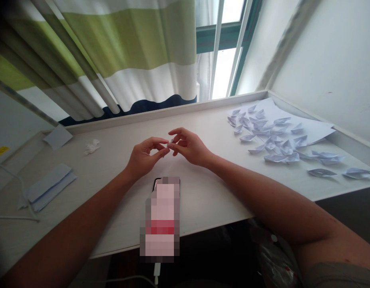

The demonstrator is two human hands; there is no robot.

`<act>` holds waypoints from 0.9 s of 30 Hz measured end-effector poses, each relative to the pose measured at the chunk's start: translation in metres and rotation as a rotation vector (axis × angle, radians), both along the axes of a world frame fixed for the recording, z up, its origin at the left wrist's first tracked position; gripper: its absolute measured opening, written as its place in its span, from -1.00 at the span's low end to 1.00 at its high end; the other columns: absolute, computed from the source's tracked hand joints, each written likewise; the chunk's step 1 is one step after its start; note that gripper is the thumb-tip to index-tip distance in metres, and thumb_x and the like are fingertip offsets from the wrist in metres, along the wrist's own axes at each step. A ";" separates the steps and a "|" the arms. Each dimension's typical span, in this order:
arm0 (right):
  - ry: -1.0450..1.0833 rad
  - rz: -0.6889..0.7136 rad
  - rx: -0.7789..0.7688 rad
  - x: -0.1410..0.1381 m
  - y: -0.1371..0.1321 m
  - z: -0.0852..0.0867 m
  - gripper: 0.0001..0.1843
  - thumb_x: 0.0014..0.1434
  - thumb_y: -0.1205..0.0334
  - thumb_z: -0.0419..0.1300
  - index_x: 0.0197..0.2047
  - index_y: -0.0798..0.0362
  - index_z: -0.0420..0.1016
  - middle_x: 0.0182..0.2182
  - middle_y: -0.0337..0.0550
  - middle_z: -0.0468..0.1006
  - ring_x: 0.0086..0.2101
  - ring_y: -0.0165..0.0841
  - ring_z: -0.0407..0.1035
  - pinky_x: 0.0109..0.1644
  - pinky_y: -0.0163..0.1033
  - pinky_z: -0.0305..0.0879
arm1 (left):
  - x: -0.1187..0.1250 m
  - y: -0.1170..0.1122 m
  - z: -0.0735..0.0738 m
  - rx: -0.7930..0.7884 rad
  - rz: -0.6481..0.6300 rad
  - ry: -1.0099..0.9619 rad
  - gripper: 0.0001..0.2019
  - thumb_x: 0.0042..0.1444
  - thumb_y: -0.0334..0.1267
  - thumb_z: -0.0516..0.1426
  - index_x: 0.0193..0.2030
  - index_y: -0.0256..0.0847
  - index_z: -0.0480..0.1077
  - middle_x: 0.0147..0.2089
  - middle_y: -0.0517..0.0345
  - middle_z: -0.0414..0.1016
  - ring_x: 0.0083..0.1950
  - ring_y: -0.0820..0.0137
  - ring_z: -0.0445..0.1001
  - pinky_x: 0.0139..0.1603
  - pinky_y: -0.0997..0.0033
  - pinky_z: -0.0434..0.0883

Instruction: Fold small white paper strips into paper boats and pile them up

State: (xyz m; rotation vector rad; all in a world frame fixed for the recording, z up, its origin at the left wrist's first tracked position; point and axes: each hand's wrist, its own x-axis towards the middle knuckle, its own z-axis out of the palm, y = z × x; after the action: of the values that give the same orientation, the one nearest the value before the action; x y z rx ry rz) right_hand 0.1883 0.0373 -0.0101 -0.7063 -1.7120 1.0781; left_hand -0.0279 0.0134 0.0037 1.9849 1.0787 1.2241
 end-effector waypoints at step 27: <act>-0.301 -0.239 0.145 -0.010 -0.010 0.003 -0.76 0.31 0.24 0.30 0.03 0.04 0.67 -0.34 -0.16 0.67 -0.40 -0.31 0.53 -0.21 -0.10 0.49 | 0.010 -0.004 -0.005 -0.071 -0.030 -0.083 -0.79 0.23 -0.26 0.34 0.01 -0.17 0.63 -0.03 0.00 0.73 -0.12 0.30 0.70 -0.01 0.23 0.64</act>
State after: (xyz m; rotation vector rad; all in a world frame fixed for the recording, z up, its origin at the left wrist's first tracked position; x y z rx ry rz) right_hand 0.1778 0.0272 -0.0072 -0.9907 -1.8791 0.7008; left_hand -0.0180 0.0098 -0.0013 1.8737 1.0340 1.2249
